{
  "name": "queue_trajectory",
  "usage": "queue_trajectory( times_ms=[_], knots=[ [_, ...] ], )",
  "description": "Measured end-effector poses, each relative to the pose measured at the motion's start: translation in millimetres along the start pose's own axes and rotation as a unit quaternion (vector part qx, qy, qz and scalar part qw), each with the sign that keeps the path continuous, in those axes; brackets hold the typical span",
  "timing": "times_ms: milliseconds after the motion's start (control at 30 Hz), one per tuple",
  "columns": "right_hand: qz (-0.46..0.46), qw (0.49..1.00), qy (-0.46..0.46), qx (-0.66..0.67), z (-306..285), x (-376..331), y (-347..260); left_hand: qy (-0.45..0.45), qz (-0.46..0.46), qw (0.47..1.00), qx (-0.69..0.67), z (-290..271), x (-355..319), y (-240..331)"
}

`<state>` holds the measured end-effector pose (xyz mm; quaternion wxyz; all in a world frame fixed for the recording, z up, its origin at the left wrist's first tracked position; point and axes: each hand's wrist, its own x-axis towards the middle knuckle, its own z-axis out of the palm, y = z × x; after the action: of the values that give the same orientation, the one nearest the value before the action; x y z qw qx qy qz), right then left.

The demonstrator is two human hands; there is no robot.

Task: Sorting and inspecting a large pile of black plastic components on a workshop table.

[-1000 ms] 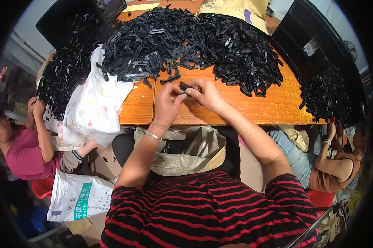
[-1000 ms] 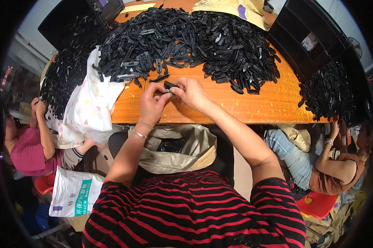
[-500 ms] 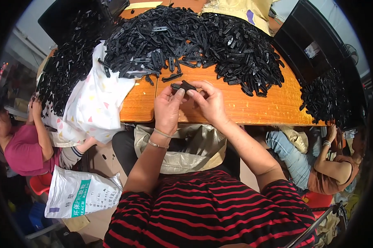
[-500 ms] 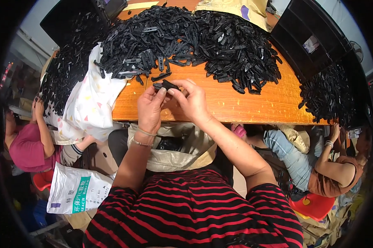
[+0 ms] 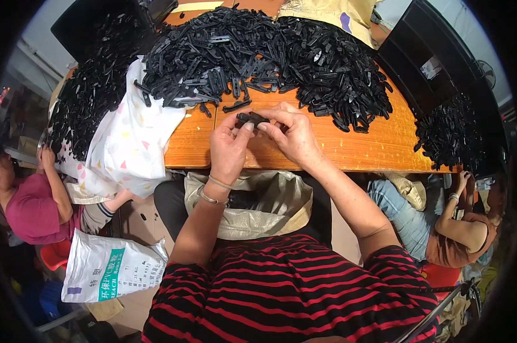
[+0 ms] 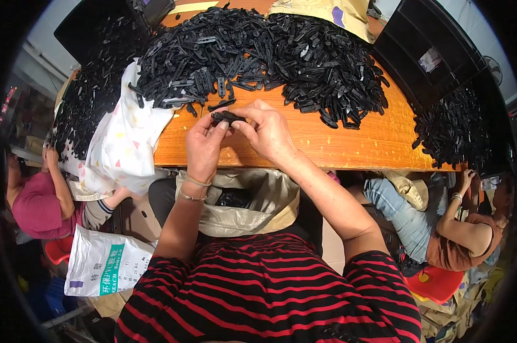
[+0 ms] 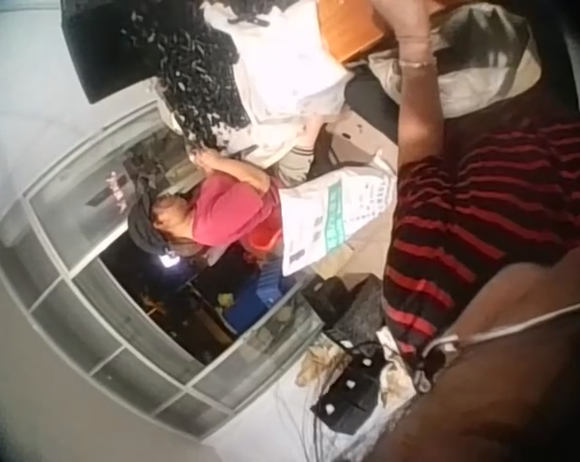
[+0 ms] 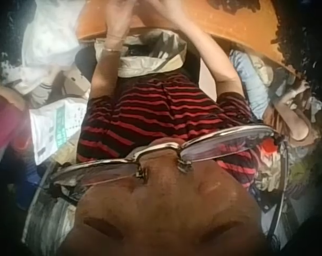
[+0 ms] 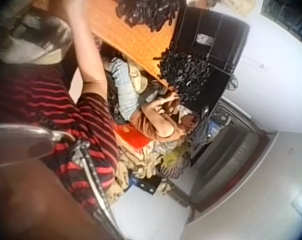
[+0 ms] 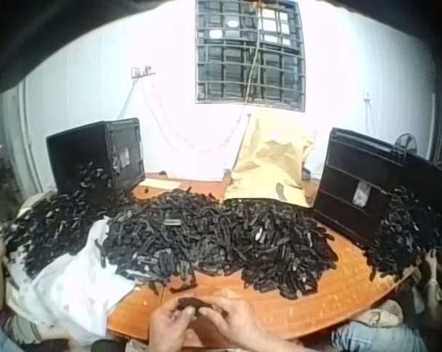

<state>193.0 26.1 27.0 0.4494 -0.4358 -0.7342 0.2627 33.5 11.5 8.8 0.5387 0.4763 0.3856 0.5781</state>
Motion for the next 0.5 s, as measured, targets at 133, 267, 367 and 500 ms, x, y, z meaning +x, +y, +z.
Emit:
queue_trajectory(
  times_ms=[133,267,367,500],
  knots=[
    [-0.030,0.998,0.001,-0.056,0,1,2,-0.017,0.029,0.999,-0.026,6,-6,10],
    [-0.042,0.998,0.008,-0.047,3,-3,-12,-0.018,0.052,0.998,-0.010,4,-10,9],
    [0.008,1.000,0.018,0.002,4,-1,-22,-0.014,0.070,0.997,0.014,3,-13,19],
    [0.045,0.998,-0.021,0.031,6,-2,-20,-0.039,0.086,0.995,0.017,-2,-17,27]
  ],
)
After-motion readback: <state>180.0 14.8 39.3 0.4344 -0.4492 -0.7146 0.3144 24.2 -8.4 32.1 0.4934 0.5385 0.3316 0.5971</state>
